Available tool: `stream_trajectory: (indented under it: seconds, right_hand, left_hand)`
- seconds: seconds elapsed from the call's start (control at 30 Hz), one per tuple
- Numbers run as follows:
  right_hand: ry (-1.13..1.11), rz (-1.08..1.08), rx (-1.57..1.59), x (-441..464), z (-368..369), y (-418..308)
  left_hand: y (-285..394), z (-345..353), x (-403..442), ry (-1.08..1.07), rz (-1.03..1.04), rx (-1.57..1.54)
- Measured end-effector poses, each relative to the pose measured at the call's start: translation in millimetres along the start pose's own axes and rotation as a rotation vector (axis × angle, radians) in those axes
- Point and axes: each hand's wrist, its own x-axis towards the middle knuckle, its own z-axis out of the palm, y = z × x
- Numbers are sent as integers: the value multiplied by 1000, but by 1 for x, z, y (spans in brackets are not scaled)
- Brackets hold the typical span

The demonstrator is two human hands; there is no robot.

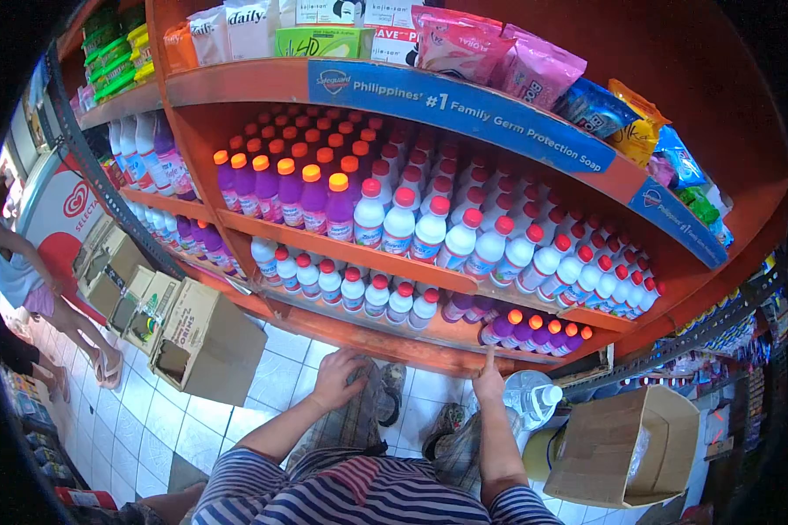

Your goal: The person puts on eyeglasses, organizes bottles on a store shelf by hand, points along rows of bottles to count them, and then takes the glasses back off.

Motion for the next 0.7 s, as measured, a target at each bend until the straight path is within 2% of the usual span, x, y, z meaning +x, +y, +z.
stream_trajectory:
  seconds: [0.1,0.2,0.3,0.6,0.7]
  right_hand:
    - [-67,6,-51,0,5,3]
    - [38,-25,37,4,8,7]
    - [-50,-9,-14,4,13,11]
    - [13,4,50,5,9,11]
    - [12,-61,-3,3,13,14]
  left_hand:
    - [2,0,-1,-11,0,0]
    - [0,-2,0,-25,-8,9]
    - [2,-1,-1,-34,-6,-9]
    - [-6,6,-4,-27,-14,10]
    - [-6,7,-4,-35,-21,5]
